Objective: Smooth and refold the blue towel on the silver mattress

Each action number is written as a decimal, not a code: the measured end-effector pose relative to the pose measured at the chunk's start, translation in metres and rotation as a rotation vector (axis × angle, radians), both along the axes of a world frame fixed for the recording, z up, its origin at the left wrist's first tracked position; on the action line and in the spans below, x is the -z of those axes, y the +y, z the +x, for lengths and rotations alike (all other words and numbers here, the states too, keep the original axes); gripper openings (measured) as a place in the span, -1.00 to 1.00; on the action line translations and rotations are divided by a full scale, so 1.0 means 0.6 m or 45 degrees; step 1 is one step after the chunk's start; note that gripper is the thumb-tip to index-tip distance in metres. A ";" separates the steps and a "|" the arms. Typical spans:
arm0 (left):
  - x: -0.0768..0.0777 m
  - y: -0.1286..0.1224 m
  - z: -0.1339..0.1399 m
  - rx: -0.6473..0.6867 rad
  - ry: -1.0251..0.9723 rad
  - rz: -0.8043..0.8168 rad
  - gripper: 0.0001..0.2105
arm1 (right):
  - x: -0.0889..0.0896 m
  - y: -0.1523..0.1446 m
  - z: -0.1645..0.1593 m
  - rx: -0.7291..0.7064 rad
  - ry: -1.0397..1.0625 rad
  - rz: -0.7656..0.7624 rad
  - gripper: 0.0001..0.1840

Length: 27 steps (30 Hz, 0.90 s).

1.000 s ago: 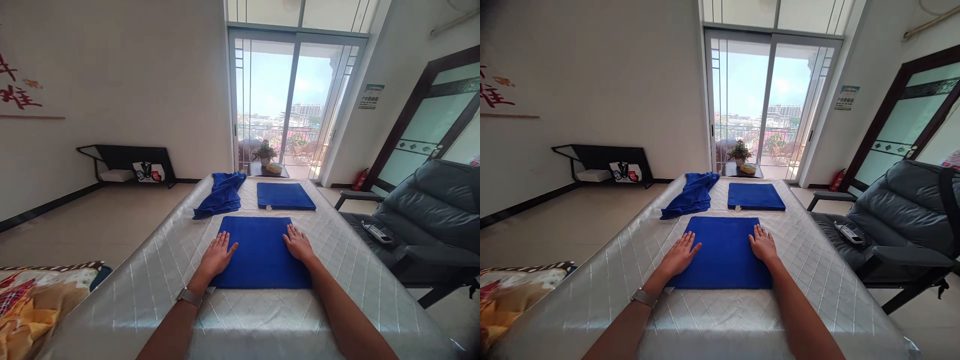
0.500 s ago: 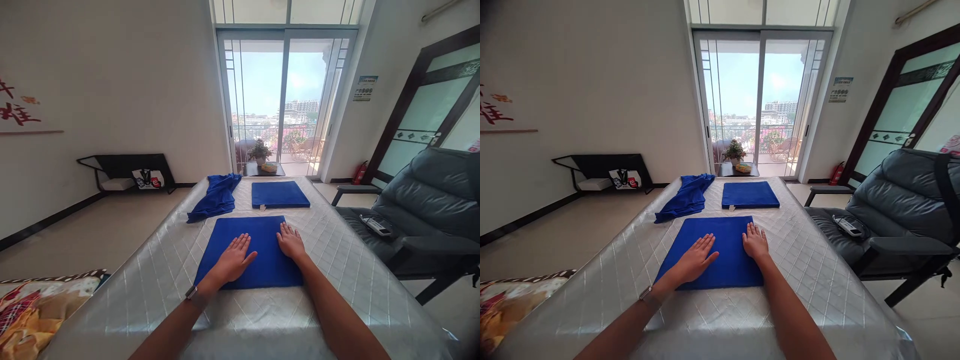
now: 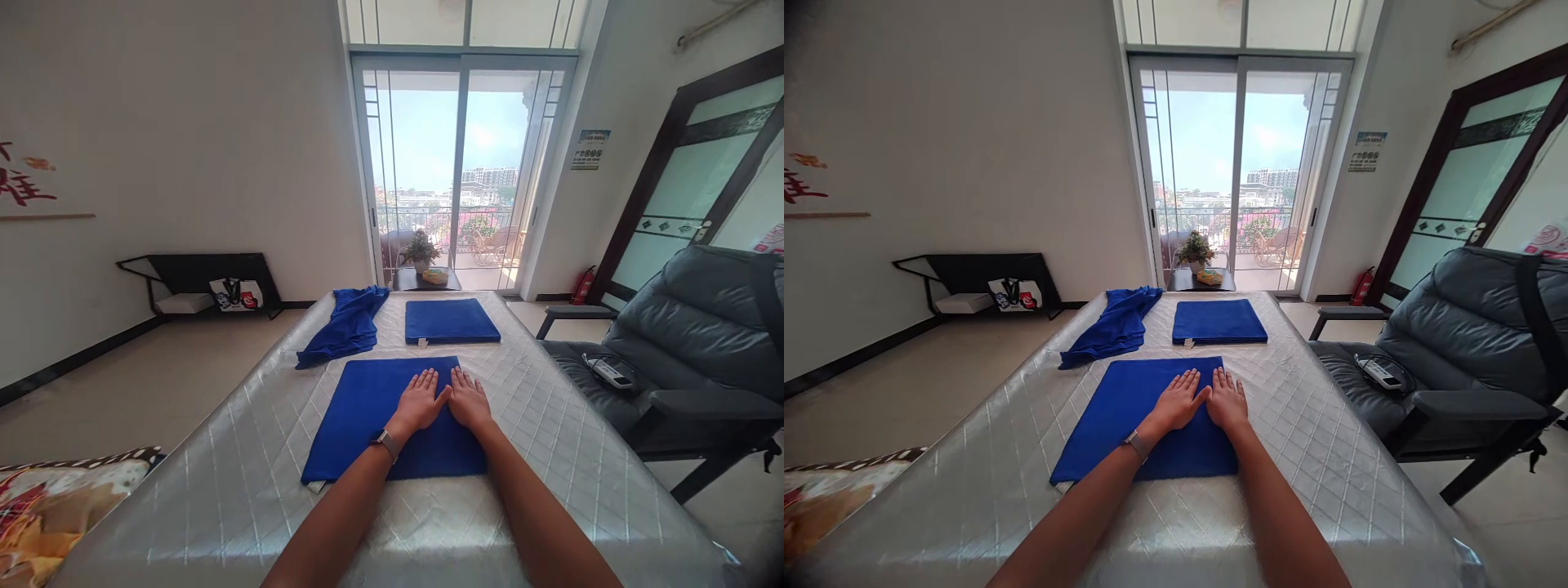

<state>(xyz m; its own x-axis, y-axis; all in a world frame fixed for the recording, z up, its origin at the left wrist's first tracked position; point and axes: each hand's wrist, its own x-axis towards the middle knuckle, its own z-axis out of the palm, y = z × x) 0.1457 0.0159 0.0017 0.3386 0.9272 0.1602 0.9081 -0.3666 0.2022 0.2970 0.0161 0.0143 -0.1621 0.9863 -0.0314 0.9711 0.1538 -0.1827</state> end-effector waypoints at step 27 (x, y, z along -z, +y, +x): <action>0.012 0.000 -0.306 -0.565 0.044 -0.045 -0.22 | -0.016 0.008 -0.006 0.036 -0.145 -0.050 -0.31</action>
<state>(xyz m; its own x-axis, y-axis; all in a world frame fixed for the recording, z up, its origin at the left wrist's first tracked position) -0.0381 0.0159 -0.0057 -0.0886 0.9886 0.1213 0.9823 0.0666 0.1748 0.2935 0.0212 0.0239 -0.1274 0.9881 -0.0866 0.9897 0.1210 -0.0759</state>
